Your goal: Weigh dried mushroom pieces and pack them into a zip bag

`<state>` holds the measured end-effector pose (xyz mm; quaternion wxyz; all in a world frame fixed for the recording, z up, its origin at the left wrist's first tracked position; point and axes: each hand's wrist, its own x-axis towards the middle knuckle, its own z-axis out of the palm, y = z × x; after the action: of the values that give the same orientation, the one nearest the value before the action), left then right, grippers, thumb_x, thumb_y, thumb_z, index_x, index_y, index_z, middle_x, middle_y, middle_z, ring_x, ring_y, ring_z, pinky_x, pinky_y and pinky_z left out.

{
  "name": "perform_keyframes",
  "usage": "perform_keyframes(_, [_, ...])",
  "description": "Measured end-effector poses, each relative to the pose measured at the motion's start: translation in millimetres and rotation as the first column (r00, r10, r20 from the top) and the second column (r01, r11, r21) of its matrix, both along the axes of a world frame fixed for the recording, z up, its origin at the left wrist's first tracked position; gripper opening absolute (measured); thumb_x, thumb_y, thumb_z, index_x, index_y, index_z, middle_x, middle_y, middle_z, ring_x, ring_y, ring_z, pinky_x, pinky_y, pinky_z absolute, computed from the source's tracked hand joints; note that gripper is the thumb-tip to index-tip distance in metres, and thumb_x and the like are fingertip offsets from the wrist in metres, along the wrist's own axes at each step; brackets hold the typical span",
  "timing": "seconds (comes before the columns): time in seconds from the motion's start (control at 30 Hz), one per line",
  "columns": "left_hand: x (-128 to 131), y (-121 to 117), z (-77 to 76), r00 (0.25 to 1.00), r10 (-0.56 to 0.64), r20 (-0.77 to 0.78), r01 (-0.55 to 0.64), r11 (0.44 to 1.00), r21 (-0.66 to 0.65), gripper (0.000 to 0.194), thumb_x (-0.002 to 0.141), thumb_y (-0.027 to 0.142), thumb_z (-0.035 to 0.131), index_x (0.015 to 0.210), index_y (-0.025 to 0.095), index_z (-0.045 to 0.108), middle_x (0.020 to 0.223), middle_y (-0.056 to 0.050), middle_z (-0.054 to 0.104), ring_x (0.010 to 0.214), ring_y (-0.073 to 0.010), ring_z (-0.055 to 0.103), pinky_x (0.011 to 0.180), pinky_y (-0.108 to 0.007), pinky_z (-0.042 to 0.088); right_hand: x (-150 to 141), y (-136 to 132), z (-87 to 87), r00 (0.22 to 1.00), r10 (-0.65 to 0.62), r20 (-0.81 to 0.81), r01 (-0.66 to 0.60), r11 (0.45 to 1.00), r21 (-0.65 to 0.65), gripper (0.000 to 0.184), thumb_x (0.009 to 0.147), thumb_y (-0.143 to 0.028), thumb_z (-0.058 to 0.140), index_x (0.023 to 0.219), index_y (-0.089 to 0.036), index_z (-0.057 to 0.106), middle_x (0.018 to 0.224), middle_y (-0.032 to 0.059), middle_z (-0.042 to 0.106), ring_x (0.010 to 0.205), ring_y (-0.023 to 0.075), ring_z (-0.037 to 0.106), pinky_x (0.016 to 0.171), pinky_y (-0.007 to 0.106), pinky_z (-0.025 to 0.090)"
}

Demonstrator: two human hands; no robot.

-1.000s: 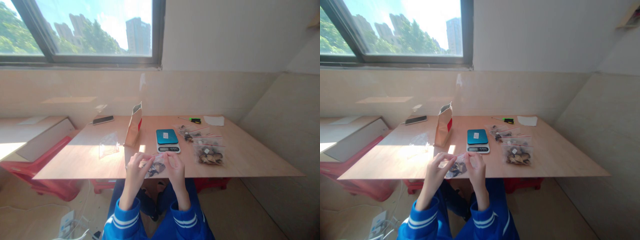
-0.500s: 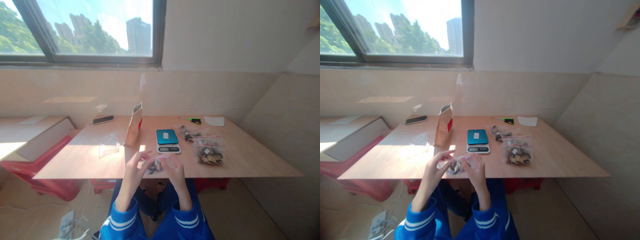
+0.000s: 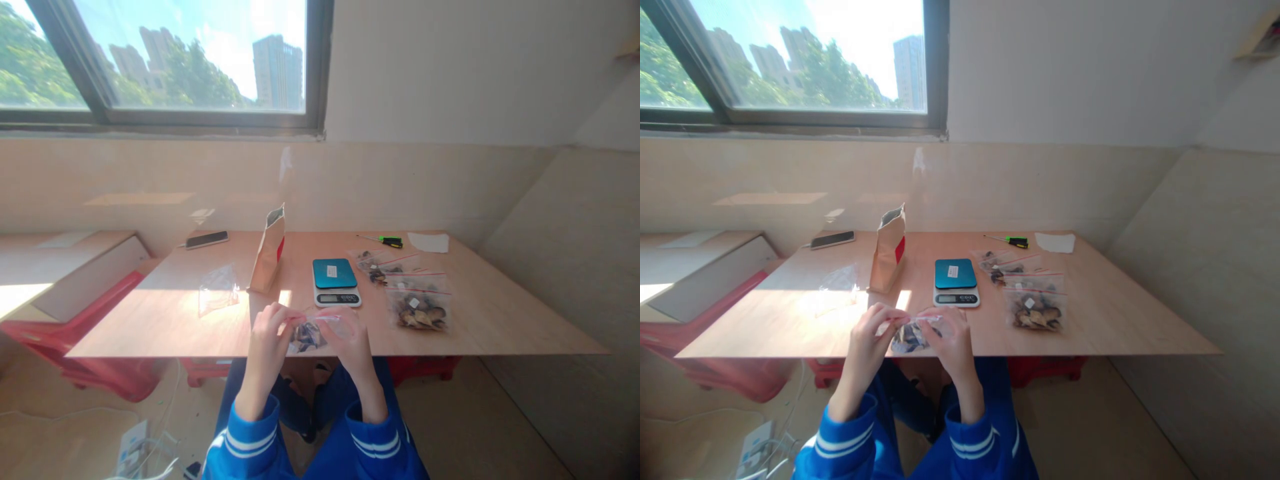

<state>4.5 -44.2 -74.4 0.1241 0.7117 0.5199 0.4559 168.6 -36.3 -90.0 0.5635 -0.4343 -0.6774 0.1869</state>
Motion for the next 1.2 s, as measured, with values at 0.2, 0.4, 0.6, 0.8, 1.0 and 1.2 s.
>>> perform_keyframes(0.2, [3,-2,-2.0,0.992,0.049,-0.113,-0.046,0.998,0.035,0.02,0.09,0.02,0.048,0.083,0.023,0.066,0.082,-0.003,0.065,0.079,-0.0208,0.056,0.073,-0.034,0.042,-1,-3,4.3,1.0,-0.015,-0.021,0.015,0.999,0.033,0.007,0.081,-0.019,0.062,0.079,-0.023,0.067,0.079,0.0014,0.07,0.079,0.0196,0.063,0.078,0.036,0.047])
perform_keyframes(0.4, [4,-4,-2.7,0.995,0.05,-0.085,-0.051,0.999,-0.012,0.022,0.091,0.025,0.048,0.084,0.025,0.068,0.081,-0.004,0.064,0.075,-0.0193,0.056,0.068,-0.031,0.044,-1,-3,1.8,0.997,0.01,-0.074,-0.013,0.999,-0.038,0.006,0.084,-0.023,0.059,0.082,-0.023,0.065,0.082,0.002,0.068,0.081,0.0189,0.063,0.078,0.034,0.048])
perform_keyframes(0.6, [-1,-2,3.4,0.999,-0.012,-0.044,0.01,0.999,-0.054,0.015,0.087,0.032,0.057,0.089,0.024,0.069,0.08,-0.003,0.065,0.075,-0.0191,0.058,0.074,-0.033,0.046,2,-4,0.8,0.999,-0.013,-0.032,0.012,1.0,-0.017,0.016,0.091,-0.029,0.054,0.082,-0.023,0.066,0.082,0.0022,0.068,0.083,0.0192,0.062,0.08,0.034,0.045])
perform_keyframes(0.8, [-13,0,0.8,0.995,-0.089,-0.041,0.086,0.994,-0.067,0.015,0.088,0.032,0.057,0.083,0.023,0.067,0.081,-0.003,0.064,0.077,-0.018,0.059,0.072,-0.03,0.046,8,-2,-4.5,0.991,-0.122,-0.062,0.124,0.992,0.016,0.016,0.09,-0.028,0.057,0.079,-0.023,0.067,0.079,0.0025,0.07,0.081,0.0206,0.062,0.079,0.036,0.045])
perform_keyframes(1.0, [-7,4,-8.7,0.997,-0.033,-0.064,0.027,0.996,-0.082,0.018,0.092,0.027,0.043,0.082,0.02,0.056,0.079,-0.004,0.06,0.076,-0.0178,0.058,0.069,-0.03,0.047,4,-2,-5.1,0.996,-0.013,-0.084,0.007,0.998,-0.07,0.018,0.092,-0.032,0.052,0.09,-0.023,0.067,0.09,0.0042,0.071,0.088,0.0204,0.064,0.082,0.035,0.048])
perform_keyframes(1.2, [-5,6,-13.4,0.978,0.057,-0.203,-0.069,0.996,-0.05,0.018,0.092,0.024,0.04,0.078,0.021,0.052,0.075,-0.005,0.06,0.069,-0.0201,0.055,0.063,-0.032,0.042,0,-3,-0.9,0.999,-0.033,-0.012,0.033,0.999,0.006,0.024,0.095,-0.029,0.045,0.09,-0.023,0.068,0.089,0.0035,0.071,0.089,0.0198,0.064,0.081,0.033,0.046])
